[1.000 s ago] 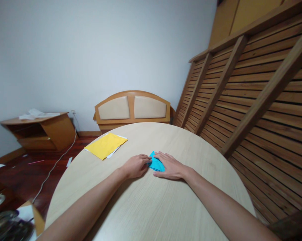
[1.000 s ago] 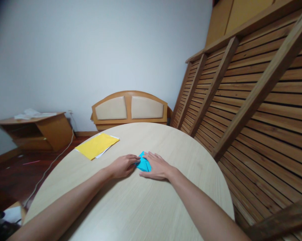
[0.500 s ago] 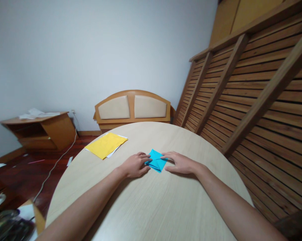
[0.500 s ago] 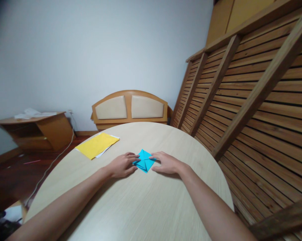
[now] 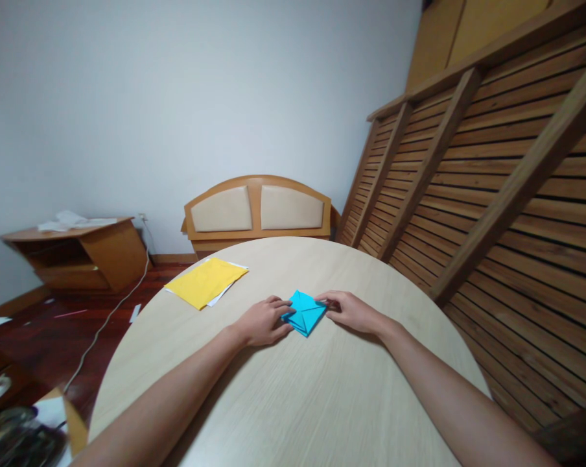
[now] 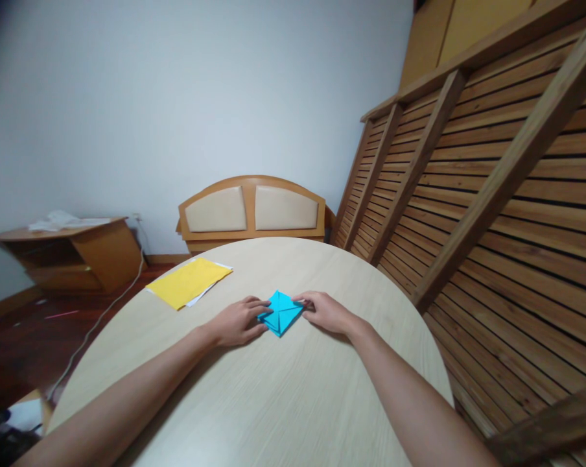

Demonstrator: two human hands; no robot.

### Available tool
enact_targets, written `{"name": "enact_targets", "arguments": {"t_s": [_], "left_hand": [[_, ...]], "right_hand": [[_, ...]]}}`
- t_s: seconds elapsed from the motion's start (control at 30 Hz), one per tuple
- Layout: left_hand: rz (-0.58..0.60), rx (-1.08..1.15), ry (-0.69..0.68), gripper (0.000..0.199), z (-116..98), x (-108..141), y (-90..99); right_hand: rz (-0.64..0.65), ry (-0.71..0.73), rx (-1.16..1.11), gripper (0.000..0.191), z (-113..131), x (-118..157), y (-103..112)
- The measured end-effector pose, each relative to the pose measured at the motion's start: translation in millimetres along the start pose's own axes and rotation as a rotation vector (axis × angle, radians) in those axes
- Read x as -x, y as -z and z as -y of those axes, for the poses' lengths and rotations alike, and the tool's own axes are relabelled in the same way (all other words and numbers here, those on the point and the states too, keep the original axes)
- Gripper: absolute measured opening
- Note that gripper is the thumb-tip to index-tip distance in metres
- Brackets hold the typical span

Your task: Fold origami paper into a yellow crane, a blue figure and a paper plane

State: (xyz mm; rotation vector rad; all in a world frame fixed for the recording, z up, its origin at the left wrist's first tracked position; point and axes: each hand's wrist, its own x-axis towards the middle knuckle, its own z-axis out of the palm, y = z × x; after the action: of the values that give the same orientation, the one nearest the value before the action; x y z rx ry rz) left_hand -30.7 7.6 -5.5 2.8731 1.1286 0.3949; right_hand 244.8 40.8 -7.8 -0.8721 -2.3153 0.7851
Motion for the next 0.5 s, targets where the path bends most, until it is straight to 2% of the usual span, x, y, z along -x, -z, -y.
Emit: {"name": "enact_targets", "arguments": {"t_s": [0.2, 0.37, 0.5], "left_hand": [[-0.003, -0.008, -0.008, 0.039, 3, 0, -2.8], [-0.035, 0.01, -0.024, 0.038, 5, 0, -4.7], [-0.031, -0.004, -0.012, 0.037, 3, 0, -4.3]], "right_hand": [[-0.101, 0.102, 0.095, 0.034, -10, -4, -8], [-0.098, 0.154, 0.353, 0.028, -6, -8, -13], [-0.081, 0.14, 0.43, 0.023, -2, -10, -15]]}}
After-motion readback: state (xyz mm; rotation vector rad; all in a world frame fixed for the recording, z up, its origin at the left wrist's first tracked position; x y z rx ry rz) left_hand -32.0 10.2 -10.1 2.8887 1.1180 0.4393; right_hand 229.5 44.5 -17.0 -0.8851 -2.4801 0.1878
